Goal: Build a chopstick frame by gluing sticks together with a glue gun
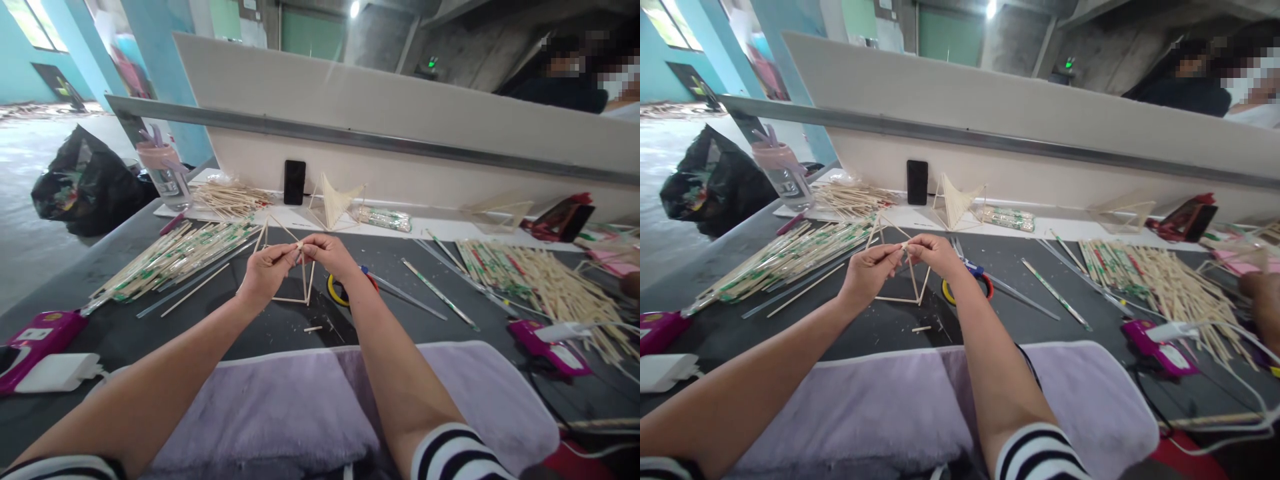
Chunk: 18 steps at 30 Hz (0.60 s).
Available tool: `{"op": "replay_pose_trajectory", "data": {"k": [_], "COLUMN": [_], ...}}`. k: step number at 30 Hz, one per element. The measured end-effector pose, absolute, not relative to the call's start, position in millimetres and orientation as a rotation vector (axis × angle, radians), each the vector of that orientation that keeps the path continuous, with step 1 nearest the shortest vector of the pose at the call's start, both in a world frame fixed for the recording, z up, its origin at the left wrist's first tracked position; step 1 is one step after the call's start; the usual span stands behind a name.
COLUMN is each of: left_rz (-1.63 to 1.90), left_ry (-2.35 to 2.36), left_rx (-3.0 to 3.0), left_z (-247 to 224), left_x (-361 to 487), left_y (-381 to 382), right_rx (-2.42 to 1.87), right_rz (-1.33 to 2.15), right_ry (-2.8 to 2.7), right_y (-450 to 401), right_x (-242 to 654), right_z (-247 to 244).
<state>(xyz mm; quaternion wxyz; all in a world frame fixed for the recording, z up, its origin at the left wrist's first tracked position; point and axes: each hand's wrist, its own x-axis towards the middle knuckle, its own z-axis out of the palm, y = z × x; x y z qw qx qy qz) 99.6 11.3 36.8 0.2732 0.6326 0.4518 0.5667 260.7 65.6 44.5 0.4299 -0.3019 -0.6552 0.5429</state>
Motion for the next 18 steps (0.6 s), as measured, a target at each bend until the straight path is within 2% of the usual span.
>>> {"op": "replay_pose_trajectory", "data": {"k": [18], "left_rz": [1.523], "left_ry": [1.218], "left_rx": [1.69], "left_z": [36.7], "left_x": [100.6], "left_y": [10.8], "right_rx": [-0.726], "right_rz": [1.337], "right_ry": [-1.658], "right_y": [65.7], "right_x": [261.8], "right_z": [42.4]}}
